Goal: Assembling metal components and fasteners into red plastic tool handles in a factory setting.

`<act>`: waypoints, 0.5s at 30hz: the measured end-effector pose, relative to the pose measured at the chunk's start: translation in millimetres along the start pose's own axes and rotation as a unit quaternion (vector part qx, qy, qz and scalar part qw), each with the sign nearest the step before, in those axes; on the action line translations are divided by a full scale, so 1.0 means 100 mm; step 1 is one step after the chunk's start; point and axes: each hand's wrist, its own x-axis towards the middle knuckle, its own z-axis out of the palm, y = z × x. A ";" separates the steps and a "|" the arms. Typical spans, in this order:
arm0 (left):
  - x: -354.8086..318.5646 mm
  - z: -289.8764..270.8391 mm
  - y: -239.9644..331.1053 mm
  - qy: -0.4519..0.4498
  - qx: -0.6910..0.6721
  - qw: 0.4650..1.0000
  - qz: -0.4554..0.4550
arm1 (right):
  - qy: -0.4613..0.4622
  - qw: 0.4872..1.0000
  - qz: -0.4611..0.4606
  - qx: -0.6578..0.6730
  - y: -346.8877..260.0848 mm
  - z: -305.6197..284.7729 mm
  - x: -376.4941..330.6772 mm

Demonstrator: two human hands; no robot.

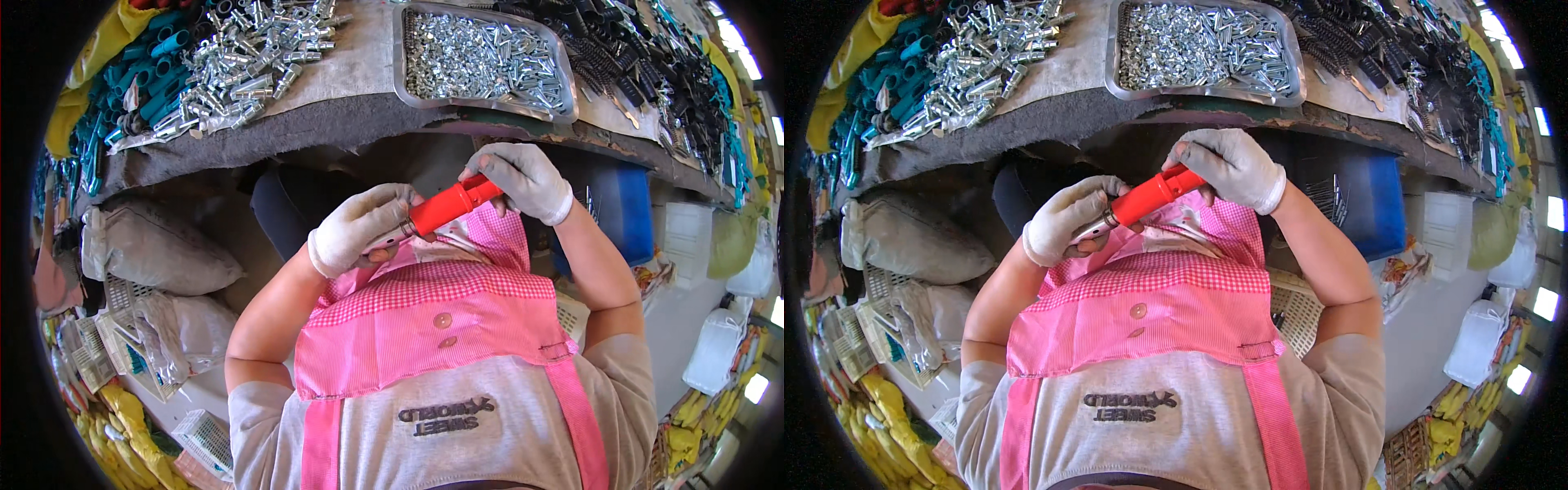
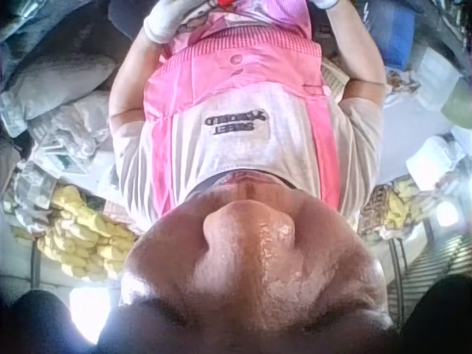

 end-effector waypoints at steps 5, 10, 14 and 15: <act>0.07 -0.10 -0.09 0.007 0.050 0.998 -0.040 | 0.033 0.950 -0.259 -0.174 0.05 0.07 -0.01; 0.06 -0.14 -0.09 0.026 0.037 0.997 -0.057 | -0.065 0.993 0.095 -0.041 -0.25 0.03 -0.04; 0.06 -0.13 -0.09 0.043 0.022 0.999 -0.024 | -0.013 0.885 -0.371 -0.280 0.02 -0.01 0.08; 0.07 -0.12 -0.10 0.045 0.021 0.999 -0.024 | -0.004 0.966 -0.196 -0.168 -0.11 0.03 0.02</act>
